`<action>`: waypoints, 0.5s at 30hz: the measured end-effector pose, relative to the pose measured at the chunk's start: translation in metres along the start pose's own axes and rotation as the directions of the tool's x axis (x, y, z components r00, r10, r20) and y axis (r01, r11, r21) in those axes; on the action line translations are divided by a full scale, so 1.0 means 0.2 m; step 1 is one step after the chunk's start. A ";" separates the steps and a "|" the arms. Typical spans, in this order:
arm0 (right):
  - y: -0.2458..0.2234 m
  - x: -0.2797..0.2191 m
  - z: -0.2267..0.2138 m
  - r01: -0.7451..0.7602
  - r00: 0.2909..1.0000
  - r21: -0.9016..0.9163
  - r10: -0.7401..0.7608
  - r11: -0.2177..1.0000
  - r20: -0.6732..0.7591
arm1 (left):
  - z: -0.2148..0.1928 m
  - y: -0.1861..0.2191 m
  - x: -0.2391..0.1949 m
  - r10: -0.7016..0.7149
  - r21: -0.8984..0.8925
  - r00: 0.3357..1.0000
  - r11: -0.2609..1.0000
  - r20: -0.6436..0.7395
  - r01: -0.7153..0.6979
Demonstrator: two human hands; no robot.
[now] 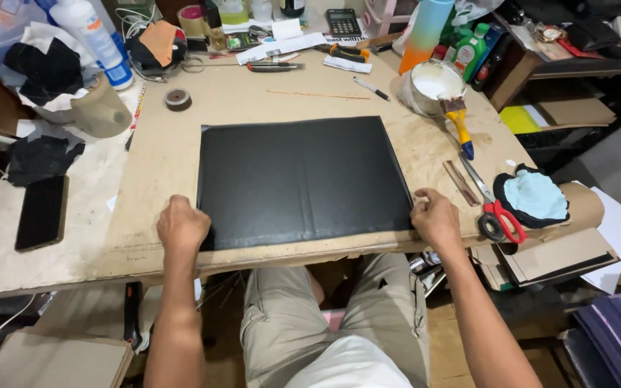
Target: Smoothing a black adhesive cover onto a cardboard piece and trimming the excess material with scissors.
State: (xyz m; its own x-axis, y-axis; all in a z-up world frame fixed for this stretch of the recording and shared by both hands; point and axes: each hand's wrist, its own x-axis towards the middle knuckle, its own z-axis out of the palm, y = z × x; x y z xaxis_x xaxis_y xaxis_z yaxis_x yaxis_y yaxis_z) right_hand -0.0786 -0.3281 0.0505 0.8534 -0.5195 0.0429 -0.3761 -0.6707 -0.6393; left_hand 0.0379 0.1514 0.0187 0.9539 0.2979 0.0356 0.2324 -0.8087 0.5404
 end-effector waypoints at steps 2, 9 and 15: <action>-0.01 -0.10 -0.05 0.012 1.000 -0.036 -0.011 0.999 0.028 | -0.09 -0.01 -0.11 0.005 0.045 1.000 0.999 0.016 -0.006; 0.44 -0.63 -0.07 -0.090 0.968 0.283 0.017 0.955 0.251 | -0.29 -0.30 -0.77 0.079 -0.046 0.997 0.996 -0.003 -0.079; 0.47 -0.69 0.11 -0.334 0.934 0.516 0.202 0.789 0.294 | -0.14 -0.29 -0.95 -0.265 -0.460 0.958 0.868 -0.106 0.189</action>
State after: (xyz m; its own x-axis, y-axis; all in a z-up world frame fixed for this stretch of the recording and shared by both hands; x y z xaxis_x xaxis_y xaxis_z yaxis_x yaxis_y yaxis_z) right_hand -0.2233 -0.3075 -0.0319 0.8273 -0.4650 -0.3153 -0.3951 -0.0826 -0.9149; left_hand -0.1612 0.1555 0.0048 0.8325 0.5537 -0.0200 0.2950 -0.4123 0.8620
